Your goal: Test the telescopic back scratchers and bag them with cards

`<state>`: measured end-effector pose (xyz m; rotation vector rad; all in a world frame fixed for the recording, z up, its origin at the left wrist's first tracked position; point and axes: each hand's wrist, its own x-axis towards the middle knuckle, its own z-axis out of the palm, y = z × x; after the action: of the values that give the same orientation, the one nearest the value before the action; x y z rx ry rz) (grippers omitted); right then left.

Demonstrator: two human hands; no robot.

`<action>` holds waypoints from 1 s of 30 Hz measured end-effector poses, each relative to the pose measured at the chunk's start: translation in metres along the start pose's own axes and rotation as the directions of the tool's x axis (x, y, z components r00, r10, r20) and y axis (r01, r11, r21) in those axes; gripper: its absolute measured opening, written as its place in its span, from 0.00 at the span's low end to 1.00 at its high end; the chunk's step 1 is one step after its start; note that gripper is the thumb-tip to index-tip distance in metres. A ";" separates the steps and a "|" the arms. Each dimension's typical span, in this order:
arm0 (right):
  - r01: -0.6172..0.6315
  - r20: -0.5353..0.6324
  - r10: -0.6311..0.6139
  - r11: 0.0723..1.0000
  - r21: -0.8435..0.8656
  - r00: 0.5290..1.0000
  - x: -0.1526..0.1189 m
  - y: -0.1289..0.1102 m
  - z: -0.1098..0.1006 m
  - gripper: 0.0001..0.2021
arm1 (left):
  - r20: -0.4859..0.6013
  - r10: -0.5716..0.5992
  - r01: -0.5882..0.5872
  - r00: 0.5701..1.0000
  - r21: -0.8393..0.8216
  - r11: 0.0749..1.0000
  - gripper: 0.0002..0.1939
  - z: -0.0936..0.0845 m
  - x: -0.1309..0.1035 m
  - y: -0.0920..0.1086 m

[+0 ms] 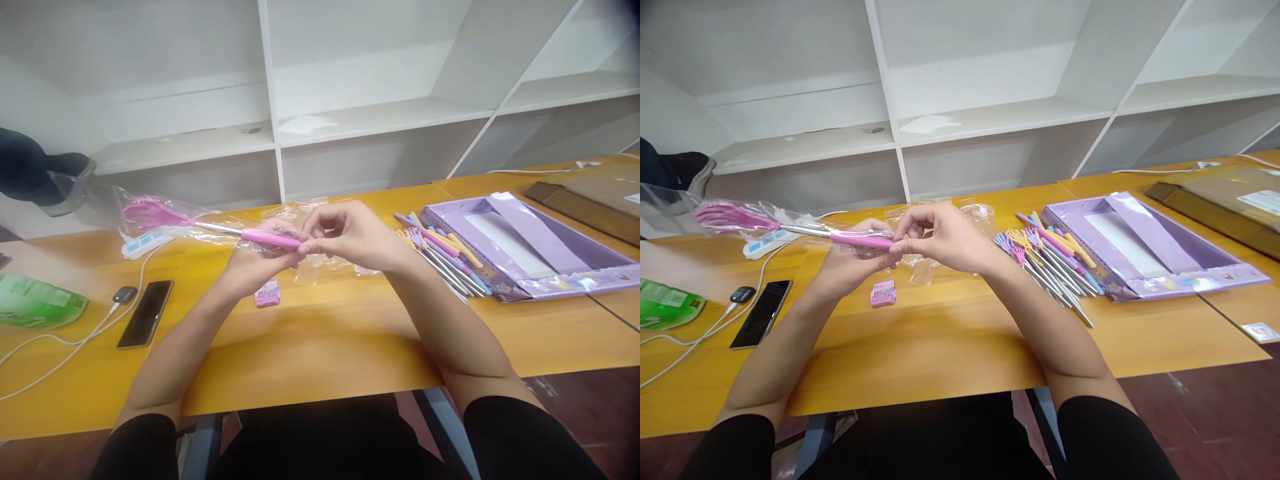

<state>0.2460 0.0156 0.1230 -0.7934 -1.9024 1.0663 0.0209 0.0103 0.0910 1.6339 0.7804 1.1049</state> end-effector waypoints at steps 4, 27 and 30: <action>0.119 -0.044 -0.121 0.992 -0.044 0.992 -0.001 0.003 0.003 0.15 | -0.011 0.031 -0.030 0.999 0.064 0.997 0.15 0.002 0.000 0.001; -0.021 -0.020 0.030 0.927 0.375 0.999 0.006 0.008 0.018 0.20 | 0.058 0.657 -0.617 0.752 0.414 0.670 0.17 -0.003 0.005 -0.012; -0.043 0.011 0.043 0.873 0.486 0.999 0.011 0.013 0.021 0.22 | 0.089 0.680 -0.653 0.728 0.393 0.647 0.20 -0.002 0.007 -0.010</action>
<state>0.2241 0.0217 0.1082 -0.5420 -1.5166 1.4926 0.0217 0.0199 0.0836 2.3604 0.4437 1.5953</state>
